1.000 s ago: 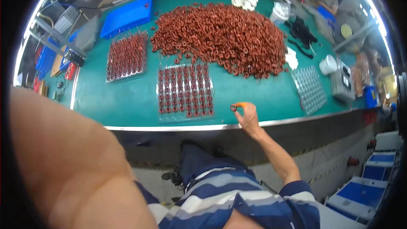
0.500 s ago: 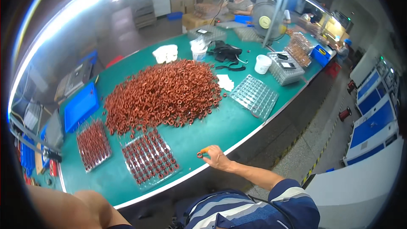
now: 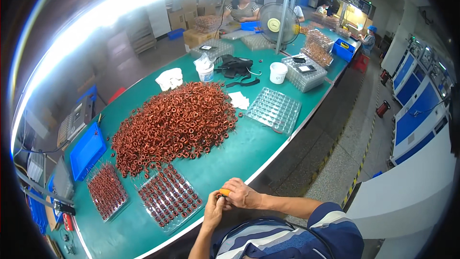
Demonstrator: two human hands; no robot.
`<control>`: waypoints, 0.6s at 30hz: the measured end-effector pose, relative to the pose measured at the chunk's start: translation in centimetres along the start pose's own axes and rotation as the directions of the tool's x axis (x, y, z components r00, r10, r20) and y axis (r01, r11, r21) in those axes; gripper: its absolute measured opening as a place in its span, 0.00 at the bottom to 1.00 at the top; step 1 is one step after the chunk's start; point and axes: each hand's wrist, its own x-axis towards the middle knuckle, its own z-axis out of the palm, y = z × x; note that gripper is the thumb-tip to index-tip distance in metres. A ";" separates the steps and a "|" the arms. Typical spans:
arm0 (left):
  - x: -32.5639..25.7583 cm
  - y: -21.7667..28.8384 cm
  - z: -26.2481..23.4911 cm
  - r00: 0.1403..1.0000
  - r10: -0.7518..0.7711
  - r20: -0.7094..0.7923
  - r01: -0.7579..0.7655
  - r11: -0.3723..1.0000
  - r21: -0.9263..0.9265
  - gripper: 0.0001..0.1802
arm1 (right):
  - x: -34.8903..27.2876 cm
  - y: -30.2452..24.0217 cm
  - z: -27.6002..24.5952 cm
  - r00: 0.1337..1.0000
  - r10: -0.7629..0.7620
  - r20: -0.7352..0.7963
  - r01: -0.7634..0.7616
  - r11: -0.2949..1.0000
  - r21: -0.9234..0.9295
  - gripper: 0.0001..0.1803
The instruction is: Sorting and placing small red gaskets into a plastic tray.
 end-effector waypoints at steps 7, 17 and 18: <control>-0.4 -0.8 0.1 0.998 0.057 -0.016 -0.059 0.993 -0.103 0.16 | 0.6 -0.5 -1.1 0.999 -0.028 0.041 0.027 0.999 0.033 0.25; -1.5 -0.7 1.4 0.998 -0.001 0.059 0.008 0.993 -0.121 0.16 | -2.3 -0.5 -4.1 0.810 0.358 0.464 -0.570 0.298 0.766 0.40; -1.6 -0.7 1.4 0.998 -0.006 0.070 0.015 0.991 -0.134 0.15 | -2.3 -0.5 -4.2 0.809 0.360 0.465 -0.572 0.295 0.765 0.40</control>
